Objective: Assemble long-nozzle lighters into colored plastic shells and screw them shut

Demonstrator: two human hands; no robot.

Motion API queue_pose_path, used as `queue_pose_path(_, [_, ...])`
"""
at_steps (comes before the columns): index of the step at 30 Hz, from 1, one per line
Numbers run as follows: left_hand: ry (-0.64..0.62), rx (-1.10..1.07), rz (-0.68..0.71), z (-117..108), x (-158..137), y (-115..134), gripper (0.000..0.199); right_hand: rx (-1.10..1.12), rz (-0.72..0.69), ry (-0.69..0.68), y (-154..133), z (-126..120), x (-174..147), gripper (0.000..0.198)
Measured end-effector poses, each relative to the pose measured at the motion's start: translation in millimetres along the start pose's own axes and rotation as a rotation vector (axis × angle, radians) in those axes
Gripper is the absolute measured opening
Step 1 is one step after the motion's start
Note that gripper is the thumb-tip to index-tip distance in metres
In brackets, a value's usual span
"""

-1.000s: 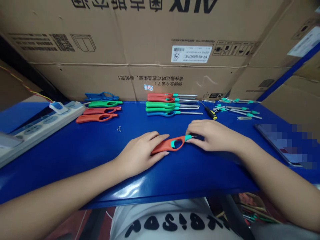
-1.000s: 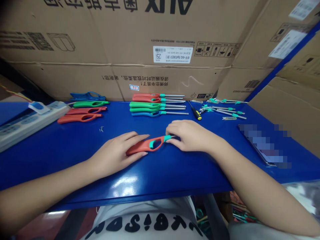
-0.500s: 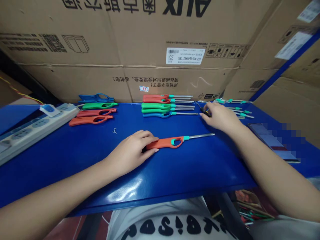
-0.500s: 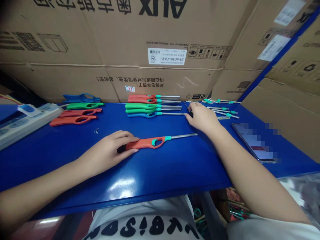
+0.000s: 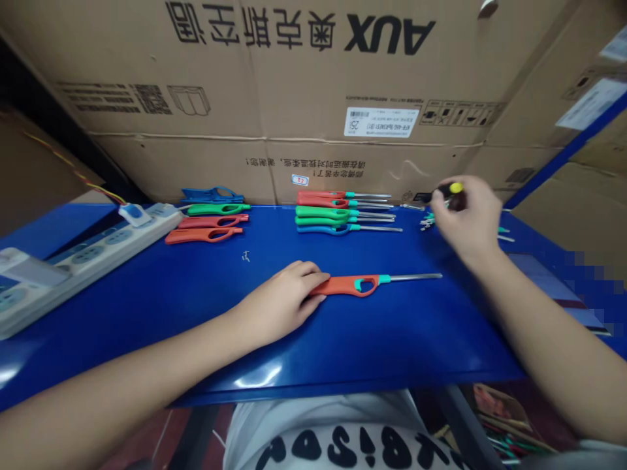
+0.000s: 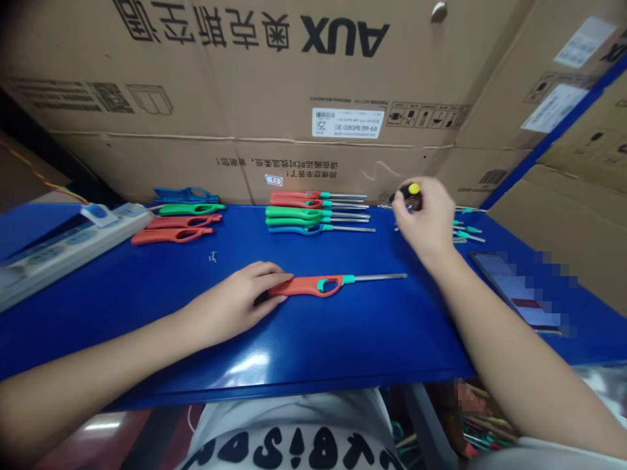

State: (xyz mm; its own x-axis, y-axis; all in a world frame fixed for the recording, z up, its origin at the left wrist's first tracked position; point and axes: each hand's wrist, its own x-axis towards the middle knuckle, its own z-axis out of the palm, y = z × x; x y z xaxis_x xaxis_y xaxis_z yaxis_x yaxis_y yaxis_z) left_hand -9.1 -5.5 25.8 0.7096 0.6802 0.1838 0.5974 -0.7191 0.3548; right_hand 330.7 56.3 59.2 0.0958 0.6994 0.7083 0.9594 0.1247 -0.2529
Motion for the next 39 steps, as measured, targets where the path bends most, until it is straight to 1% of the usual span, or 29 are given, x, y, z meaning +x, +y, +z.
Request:
queue_pose_path(1, [-0.004, 0.001, 0.005, -0.2, -0.7, 0.5, 0.031, 0.05, -0.051, 0.112, -8.0, -3.5, -2.7, 0.034])
queue_pose_path(2, [-0.013, 0.002, 0.011, -0.3, -1.4, 1.4, 0.032, 0.113, -0.101, 0.175, -17.4, -5.7, -6.7, 0.035])
queue_pose_path(4, [-0.02, 0.006, 0.025, -0.3, -2.8, 3.9, 0.033, 0.304, -0.181, 0.136, -39.7, -5.7, -17.8, 0.035])
queue_pose_path(5, [-0.025, 0.006, 0.029, -0.1, -3.4, 5.5, 0.034, 0.407, -0.2, 0.044, -52.0, -3.4, -24.0, 0.033])
queue_pose_path(7, [-0.027, -0.002, 0.043, 0.5, -4.5, 8.8, 0.035, 0.552, -0.283, -0.232, -77.0, 5.3, -35.7, 0.029])
queue_pose_path(9, [-0.029, -0.026, 0.072, 1.7, -5.3, 11.7, 0.035, 0.629, -0.359, -0.354, -100.0, 17.5, -43.9, 0.025])
queue_pose_path(11, [-0.031, -0.06, 0.106, 3.4, -5.8, 13.5, 0.033, 0.7, -0.356, -0.433, -119.7, 30.4, -47.4, 0.024])
queue_pose_path(12, [-0.029, -0.075, 0.121, 4.4, -5.8, 13.9, 0.032, 0.733, -0.351, -0.451, -128.2, 36.3, -47.6, 0.023])
queue_pose_path(16, [-0.009, -0.118, 0.154, 8.4, -5.3, 12.5, 0.029, 0.822, -0.376, -0.455, -153.5, 53.7, -43.4, 0.02])
queue_pose_path(19, [0.001, -0.131, 0.165, 10.5, -4.6, 9.9, 0.029, 0.839, -0.352, -0.464, -163.2, 60.9, -41.7, 0.019])
queue_pose_path(23, [0.006, -0.136, 0.173, 12.8, -4.2, 7.1, 0.028, 0.846, -0.315, -0.467, -165.6, 66.8, -44.2, 0.021])
queue_pose_path(25, [0.008, -0.138, 0.167, 13.9, -4.1, 6.0, 0.028, 0.871, -0.275, -0.462, -164.0, 67.8, -45.6, 0.022])
queue_pose_path(27, [0.016, -0.149, 0.164, 15.2, -3.7, 4.6, 0.029, 0.955, -0.185, -0.446, -161.9, 65.9, -45.6, 0.023])
queue_pose_path(31, [0.047, -0.212, 0.162, 17.6, -1.3, -0.4, 0.031, 1.206, 0.089, -0.395, -155.0, 49.2, -39.9, 0.027])
queue_pose_path(35, [0.119, -0.311, 0.15, 18.3, 2.8, -5.4, 0.042, 1.348, 0.388, -0.278, -139.5, 26.2, -30.4, 0.035])
queue_pose_path(37, [0.199, -0.424, 0.077, 17.3, 5.2, -5.7, 0.042, 1.398, 0.467, -0.224, -128.6, 19.7, -26.8, 0.034])
queue_pose_path(39, [0.282, -0.619, -0.054, 15.3, 8.1, -4.7, 0.036, 1.442, 0.495, -0.196, -117.5, 18.0, -25.1, 0.032])
